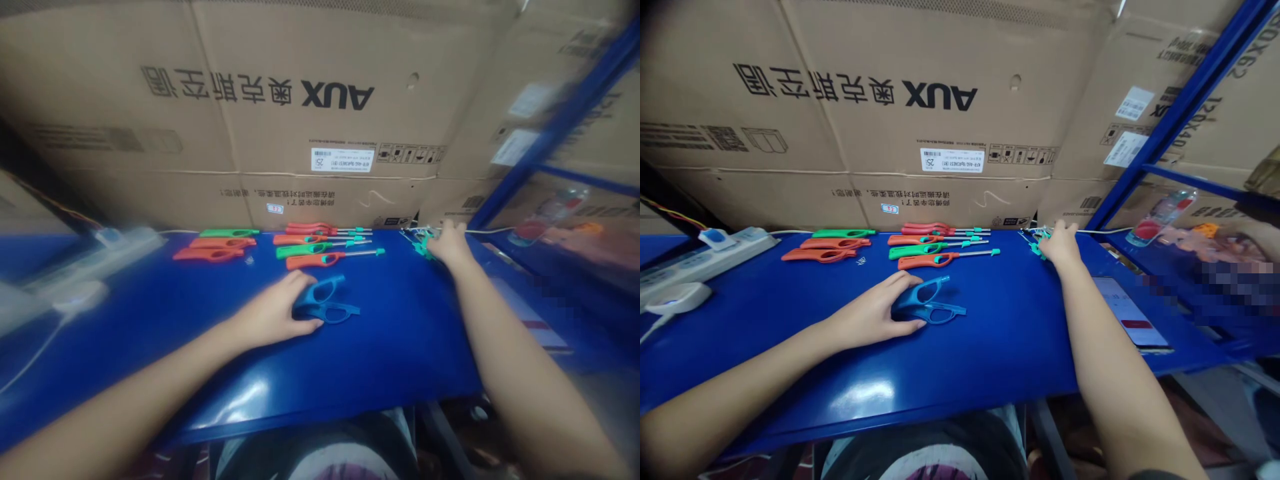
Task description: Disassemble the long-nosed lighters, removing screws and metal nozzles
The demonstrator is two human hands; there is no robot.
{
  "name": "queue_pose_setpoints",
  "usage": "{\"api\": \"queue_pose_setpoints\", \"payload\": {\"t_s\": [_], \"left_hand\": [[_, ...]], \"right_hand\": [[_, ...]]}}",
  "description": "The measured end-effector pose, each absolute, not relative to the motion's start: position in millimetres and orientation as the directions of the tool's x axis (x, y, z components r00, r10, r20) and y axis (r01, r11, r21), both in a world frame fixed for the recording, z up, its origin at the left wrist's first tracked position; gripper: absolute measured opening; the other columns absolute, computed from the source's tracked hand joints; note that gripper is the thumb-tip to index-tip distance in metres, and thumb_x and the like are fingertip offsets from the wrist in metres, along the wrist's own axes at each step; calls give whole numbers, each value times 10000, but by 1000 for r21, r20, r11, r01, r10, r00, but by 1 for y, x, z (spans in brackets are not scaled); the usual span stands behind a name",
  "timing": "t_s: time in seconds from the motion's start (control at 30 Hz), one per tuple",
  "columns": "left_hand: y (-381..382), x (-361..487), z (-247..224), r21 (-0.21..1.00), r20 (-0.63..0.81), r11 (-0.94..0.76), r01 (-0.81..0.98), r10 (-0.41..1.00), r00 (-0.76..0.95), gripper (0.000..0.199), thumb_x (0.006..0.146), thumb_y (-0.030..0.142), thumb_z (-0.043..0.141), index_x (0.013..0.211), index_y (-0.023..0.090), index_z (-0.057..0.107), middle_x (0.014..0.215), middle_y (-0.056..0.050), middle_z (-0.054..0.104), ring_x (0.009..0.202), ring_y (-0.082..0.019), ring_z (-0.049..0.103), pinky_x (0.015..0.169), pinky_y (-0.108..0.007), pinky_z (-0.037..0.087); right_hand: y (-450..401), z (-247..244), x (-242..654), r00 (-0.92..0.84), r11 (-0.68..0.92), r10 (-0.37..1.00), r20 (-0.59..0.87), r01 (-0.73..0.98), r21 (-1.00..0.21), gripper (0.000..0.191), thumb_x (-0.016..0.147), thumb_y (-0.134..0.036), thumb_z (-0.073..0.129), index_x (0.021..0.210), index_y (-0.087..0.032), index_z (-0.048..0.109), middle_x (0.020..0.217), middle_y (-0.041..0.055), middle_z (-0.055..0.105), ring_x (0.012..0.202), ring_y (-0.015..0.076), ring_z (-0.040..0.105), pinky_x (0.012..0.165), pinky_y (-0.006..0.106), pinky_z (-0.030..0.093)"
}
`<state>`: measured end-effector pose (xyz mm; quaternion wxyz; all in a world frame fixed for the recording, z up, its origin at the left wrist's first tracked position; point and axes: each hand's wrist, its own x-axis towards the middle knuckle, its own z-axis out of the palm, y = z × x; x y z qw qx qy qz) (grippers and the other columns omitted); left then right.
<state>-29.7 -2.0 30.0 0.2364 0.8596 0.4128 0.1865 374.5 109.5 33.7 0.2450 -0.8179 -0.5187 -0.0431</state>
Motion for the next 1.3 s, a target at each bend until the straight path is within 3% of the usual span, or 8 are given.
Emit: {"api": "queue_pose_setpoints", "payload": {"t_s": [0.07,0.17,0.47,0.6,0.77,0.93,1.07,1.3], "left_hand": [[-1,-30,30,541,120,-550,636,800,588,568,800,440,746,1283,225,540,1289,-66,565,1127,-264,603,967,-384,503],[0,-31,28,509,113,-559,654,797,593,553,806,439,739,1277,230,540,1289,-62,562,1097,-256,614,937,-376,516],[1,-33,28,441,124,-641,628,736,665,433,864,395,700,1247,228,586,1202,-60,602,997,-227,638,847,-330,529],[3,-35,27,390,131,-702,595,682,719,374,928,372,653,1270,232,595,1177,-57,638,1015,-223,645,868,-328,518],[5,-39,32,269,129,-752,602,647,751,388,933,373,656,1288,223,606,1163,-72,669,1047,-252,645,894,-367,510],[7,-44,40,165,93,-762,626,644,759,378,909,364,683,1251,207,654,1094,-89,682,1015,-274,645,912,-411,504],[10,-49,40,234,88,-742,628,659,747,401,896,290,690,1284,199,641,1148,-94,662,1036,-252,638,913,-373,516],[13,-50,37,402,98,-712,575,658,746,360,888,277,721,1241,230,674,1175,-78,651,1081,-238,622,973,-370,502]], "right_hand": [[113,30,377,452,-332,826,338,873,-356,657,729,-130,653,1356,-36,483,1333,265,449,1090,333,622,982,399,472],[118,27,381,426,-306,830,360,888,-344,606,727,-95,600,1318,-6,502,1288,263,467,1149,360,584,1023,428,447],[122,11,389,311,-211,864,396,938,-276,594,662,-129,609,1254,-165,650,1289,180,540,1185,369,529,1002,520,459],[118,13,383,231,-120,868,440,956,-266,460,719,-184,573,1162,-180,694,1252,181,571,1180,388,522,992,577,440],[112,16,348,-37,167,890,454,954,-248,340,836,-217,494,1095,-191,712,1158,150,644,1150,318,587,1036,499,456],[93,5,289,-399,500,831,388,841,-205,442,912,-309,524,1346,-273,599,1410,74,593,1313,273,511,1114,485,405],[82,-4,264,-566,624,776,279,752,-211,476,960,-280,463,1430,-259,532,1463,102,558,1361,291,470,1133,553,347],[83,-2,267,-565,614,788,244,748,-253,432,980,-319,464,1397,-253,558,1429,111,585,1332,294,502,1114,554,376]]}}
